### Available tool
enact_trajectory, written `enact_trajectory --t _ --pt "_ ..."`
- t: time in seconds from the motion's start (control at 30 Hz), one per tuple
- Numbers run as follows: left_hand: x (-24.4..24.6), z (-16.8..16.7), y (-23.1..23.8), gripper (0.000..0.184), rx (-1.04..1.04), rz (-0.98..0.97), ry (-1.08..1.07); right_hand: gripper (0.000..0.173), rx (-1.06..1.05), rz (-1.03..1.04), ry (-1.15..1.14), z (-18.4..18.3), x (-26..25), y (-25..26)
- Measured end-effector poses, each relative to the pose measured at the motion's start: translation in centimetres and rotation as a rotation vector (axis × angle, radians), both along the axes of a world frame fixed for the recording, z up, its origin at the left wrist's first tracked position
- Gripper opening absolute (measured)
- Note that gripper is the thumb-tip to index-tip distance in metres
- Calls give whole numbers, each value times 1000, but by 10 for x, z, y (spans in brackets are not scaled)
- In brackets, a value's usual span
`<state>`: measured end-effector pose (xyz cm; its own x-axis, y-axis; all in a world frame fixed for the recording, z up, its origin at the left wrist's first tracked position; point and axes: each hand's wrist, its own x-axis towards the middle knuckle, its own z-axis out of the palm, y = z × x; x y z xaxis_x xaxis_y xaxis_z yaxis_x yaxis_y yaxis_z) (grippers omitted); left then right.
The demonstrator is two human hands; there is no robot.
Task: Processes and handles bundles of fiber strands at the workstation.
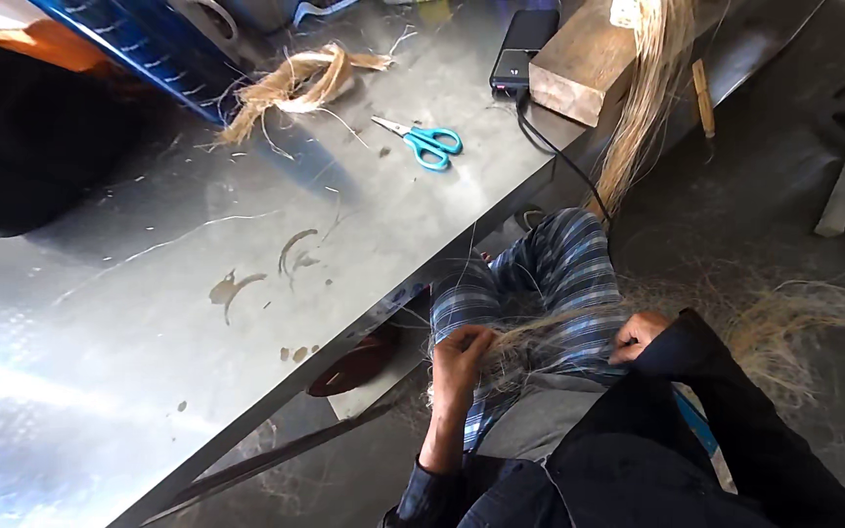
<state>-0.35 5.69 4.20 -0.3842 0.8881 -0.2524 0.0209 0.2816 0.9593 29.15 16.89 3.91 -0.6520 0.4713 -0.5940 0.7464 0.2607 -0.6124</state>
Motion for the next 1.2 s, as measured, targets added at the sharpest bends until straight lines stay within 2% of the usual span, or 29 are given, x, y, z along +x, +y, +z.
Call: enact_trajectory --t 0.07,0.17,0.23,0.37,0.43,0.5,0.53,0.6,0.67,0.77,0.83,0.9,0.97,1.1,1.2 --pt "0 -3 0 11 20 44 -49 40 -50 46 -83 1 6 3" --pt "1 -6 0 14 40 92 -99 39 33 -46 -6 -6 19 2" --pt "2 -8 -1 17 70 124 -129 34 132 -234 83 -5 23 2" --pt "3 -12 -5 22 147 180 -198 22 358 -792 259 -2 20 3" --pt "3 -11 -6 24 162 194 -219 19 533 -926 360 0 17 7" --pt "3 -12 -5 24 172 195 -228 18 713 -886 469 -4 14 10" --pt "2 -12 -5 24 174 191 -228 20 734 -821 509 -4 9 10" --pt "2 -10 -5 22 161 169 -213 27 654 -693 549 -4 -7 5" --pt "4 -10 -7 18 121 140 -193 33 526 -565 476 -10 -22 -5" --pt "3 -6 -7 11 99 117 -169 27 480 -399 350 -23 -46 -9" --pt "1 -7 -10 9 116 59 -163 16 528 -365 336 -33 -53 -8" --pt "-1 -5 -11 22 83 -46 -93 13 556 -364 349 -32 -52 -6" --pt "-2 -1 -12 27 14 -171 35 10 588 -392 418 -28 -48 -3" --pt "-2 -1 -18 18 26 -347 243 11 637 -400 513 -12 -32 5" --pt "-3 5 -23 19 67 -364 285 12 733 -370 521 -1 -28 11"
